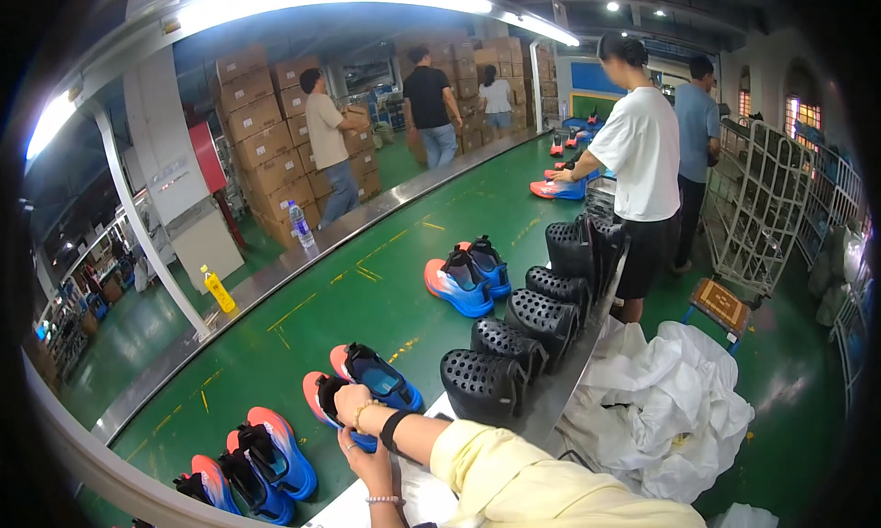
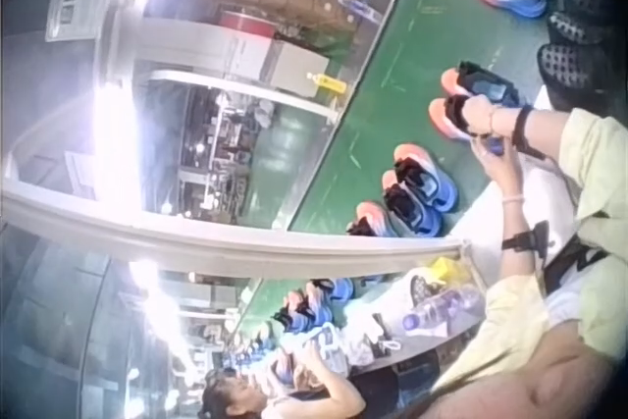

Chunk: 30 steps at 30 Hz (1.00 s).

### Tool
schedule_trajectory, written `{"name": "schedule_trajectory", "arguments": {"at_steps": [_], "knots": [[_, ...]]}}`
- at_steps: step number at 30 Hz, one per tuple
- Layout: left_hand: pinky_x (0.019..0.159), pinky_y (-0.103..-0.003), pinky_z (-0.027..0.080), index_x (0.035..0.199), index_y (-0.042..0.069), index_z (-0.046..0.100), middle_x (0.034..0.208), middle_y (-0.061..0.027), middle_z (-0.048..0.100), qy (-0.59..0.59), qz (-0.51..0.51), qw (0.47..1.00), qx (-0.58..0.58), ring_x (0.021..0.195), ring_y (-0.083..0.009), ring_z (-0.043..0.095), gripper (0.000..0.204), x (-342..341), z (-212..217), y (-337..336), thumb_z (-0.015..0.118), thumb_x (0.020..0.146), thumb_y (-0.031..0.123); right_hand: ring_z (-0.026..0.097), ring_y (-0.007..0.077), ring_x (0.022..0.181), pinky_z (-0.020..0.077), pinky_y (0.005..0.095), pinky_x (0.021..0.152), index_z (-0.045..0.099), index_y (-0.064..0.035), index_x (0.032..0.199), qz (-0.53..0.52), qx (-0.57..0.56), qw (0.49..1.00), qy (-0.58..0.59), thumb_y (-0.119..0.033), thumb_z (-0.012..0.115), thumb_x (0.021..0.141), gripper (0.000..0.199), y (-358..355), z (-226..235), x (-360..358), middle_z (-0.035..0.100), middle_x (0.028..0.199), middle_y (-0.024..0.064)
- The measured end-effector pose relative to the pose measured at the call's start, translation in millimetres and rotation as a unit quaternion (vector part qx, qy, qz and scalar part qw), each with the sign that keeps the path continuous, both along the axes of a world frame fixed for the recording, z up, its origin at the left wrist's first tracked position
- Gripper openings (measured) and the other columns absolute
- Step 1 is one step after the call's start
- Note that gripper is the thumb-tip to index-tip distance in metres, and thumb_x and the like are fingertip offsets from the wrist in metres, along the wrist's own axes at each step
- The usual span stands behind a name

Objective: Organizing and inspecting finished shoes on a factory production line.

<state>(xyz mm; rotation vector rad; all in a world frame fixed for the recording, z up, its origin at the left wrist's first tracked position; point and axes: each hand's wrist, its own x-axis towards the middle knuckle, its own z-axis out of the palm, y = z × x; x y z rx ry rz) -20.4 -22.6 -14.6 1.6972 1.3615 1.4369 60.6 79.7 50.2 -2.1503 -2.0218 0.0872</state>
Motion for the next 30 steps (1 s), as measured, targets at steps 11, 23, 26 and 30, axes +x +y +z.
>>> {"name": "schedule_trajectory", "arguments": {"at_steps": [11, 23, 26, 30], "knots": [[0.108, -0.043, 0.038, 0.11, 0.0, 0.06, 0.155, -0.0287, 0.03, -0.019, -0.031, 0.999, -0.039, 0.136, -0.042, 0.043, 0.041, -8.1, 8.4, 4.3, 0.077, 0.073, 0.006, 0.071, 0.0266, 0.065, 0.0573, 0.0364, 0.059, 0.071, -0.0049, 0.075, 0.141, 0.146, 0.978, -0.047, -0.011, 0.062, 0.079, 0.011, 15.8, -6.4, -5.0, 0.07, 0.071, 0.0151], [0.113, -0.042, 0.031, 0.112, 0.001, 0.058, 0.153, -0.0242, 0.034, -0.129, -0.08, 0.988, -0.005, 0.139, -0.0367, 0.039, 0.043, -43.4, -19.7, 29.8, 0.077, 0.073, 0.001, 0.07, 0.0319, 0.075, 0.0564, 0.0406, 0.064, 0.07, -0.0036, 0.084, 0.205, 0.053, 0.973, 0.097, -0.024, 0.064, 0.088, 0.021, -40.6, 38.3, -13.7, 0.07, 0.08, 0.0156], [0.096, -0.033, 0.047, 0.119, 0.003, 0.057, 0.146, -0.0163, 0.047, -0.307, -0.166, 0.927, -0.14, 0.125, -0.0282, 0.054, 0.038, -78.1, -23.5, 39.9, 0.07, 0.083, 0.005, 0.067, 0.0358, 0.074, 0.0526, 0.0438, 0.064, 0.065, -0.007, 0.09, 0.274, 0.114, 0.931, 0.214, -0.028, 0.061, 0.093, 0.022, -141.1, 78.6, 18.6, 0.067, 0.077, 0.0156], [0.076, -0.031, 0.056, 0.123, 0.003, 0.055, 0.132, -0.0174, 0.057, -0.113, -0.082, 0.975, -0.174, 0.106, -0.0232, 0.062, 0.048, -78.8, 2.4, 65.7, 0.075, 0.082, 0.016, 0.064, 0.0352, 0.069, 0.0504, 0.0428, 0.062, 0.065, -0.0063, 0.092, 0.243, 0.092, 0.92, 0.293, -0.031, 0.062, 0.094, 0.025, -240.4, 125.7, 101.6, 0.066, 0.074, 0.0145]]}}
